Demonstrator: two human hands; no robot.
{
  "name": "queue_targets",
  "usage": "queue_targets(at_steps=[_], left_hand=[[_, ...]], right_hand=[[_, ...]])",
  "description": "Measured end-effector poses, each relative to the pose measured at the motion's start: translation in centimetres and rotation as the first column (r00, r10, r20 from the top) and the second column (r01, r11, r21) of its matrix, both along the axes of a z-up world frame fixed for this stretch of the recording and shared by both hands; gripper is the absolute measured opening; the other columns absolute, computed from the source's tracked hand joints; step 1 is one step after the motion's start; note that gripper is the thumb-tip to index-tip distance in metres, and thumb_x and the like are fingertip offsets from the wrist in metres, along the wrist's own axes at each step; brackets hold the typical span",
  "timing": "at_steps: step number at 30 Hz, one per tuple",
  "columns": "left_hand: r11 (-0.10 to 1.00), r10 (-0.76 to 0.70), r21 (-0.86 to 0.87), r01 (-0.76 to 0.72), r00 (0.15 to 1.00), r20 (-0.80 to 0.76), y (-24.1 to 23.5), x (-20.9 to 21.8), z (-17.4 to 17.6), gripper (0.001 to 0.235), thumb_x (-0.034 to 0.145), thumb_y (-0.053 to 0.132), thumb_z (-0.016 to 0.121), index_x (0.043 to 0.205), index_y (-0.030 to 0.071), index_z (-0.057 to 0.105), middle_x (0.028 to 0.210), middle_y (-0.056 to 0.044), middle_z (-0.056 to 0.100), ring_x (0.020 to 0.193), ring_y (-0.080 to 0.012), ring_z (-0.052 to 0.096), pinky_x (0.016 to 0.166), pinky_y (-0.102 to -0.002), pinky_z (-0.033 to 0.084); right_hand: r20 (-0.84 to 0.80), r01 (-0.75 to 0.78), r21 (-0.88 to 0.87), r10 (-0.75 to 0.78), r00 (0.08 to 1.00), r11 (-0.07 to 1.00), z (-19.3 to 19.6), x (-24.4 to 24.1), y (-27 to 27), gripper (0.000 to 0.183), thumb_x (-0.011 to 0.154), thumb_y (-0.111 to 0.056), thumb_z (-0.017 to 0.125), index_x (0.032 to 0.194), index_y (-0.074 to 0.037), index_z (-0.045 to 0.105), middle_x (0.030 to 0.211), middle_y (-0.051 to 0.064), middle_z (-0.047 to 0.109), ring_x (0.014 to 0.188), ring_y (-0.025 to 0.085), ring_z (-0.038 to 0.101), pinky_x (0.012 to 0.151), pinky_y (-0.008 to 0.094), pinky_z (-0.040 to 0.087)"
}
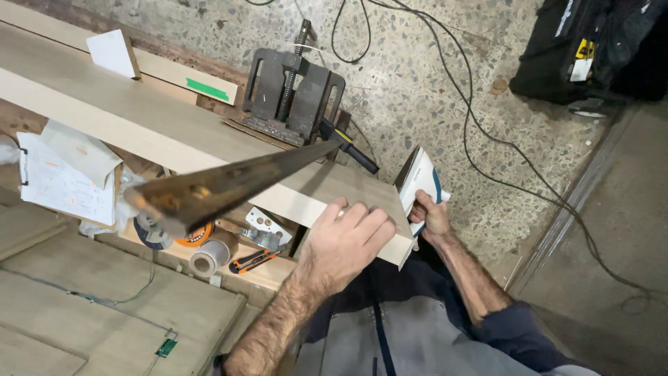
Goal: The recorder applies and adheres a veneer edging strip to the side of a wooden board using a clothes iron.
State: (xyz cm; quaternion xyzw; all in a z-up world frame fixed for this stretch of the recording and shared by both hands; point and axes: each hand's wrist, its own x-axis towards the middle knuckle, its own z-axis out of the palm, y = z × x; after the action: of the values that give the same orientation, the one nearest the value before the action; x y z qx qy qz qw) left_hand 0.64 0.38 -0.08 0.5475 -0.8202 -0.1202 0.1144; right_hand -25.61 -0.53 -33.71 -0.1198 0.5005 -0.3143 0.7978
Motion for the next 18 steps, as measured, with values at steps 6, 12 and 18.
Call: queue_targets(at_steps=[6, 12, 18], left_hand=[[1.0, -0.003, 0.005, 0.003, 1.0, -0.015, 0.2, 0.0, 0.2, 0.031, 0.08, 0.023, 0.066, 0.109, 0.014, 0.059, 0.1, -0.004, 0.055, 0.097, -0.0236, 0.058, 0.096, -0.047, 0.048], [1.0, -0.001, -0.008, 0.001, 1.0, -0.009, 0.6, -0.3, 0.2, 0.03, 0.079, 0.021, 0.068, 0.107, 0.013, 0.058, 0.099, -0.005, 0.054, 0.099, -0.0251, 0.058, 0.095, -0.047, 0.047], [1.0, -0.011, 0.009, 0.011, 0.999, 0.038, 0.5, -0.3, 0.8, 0.043, 0.069, 0.015, 0.076, 0.107, 0.013, 0.057, 0.102, -0.005, 0.054, 0.102, -0.0257, 0.057, 0.094, -0.046, 0.046]], right_hand=[[0.03, 0.017, -0.01, -0.017, 0.999, 1.0, 2.5, 0.2, -0.2, 0.036, 0.093, -0.027, 0.077, 0.073, -0.016, 0.049, 0.059, -0.007, 0.038, 0.048, 0.008, 0.037, 0.045, 0.026, 0.032], [0.054, 0.007, -0.062, -0.003, 0.999, 0.998, 5.6, 0.2, 0.0, 0.036, 0.093, -0.03, 0.077, 0.074, -0.017, 0.049, 0.058, -0.009, 0.035, 0.047, 0.006, 0.035, 0.043, 0.025, 0.03], [0.059, -0.008, -0.063, 0.012, 0.998, 0.998, 9.1, 0.2, -0.2, 0.037, 0.095, -0.032, 0.075, 0.074, -0.016, 0.049, 0.058, -0.009, 0.036, 0.048, 0.006, 0.036, 0.044, 0.025, 0.032]])
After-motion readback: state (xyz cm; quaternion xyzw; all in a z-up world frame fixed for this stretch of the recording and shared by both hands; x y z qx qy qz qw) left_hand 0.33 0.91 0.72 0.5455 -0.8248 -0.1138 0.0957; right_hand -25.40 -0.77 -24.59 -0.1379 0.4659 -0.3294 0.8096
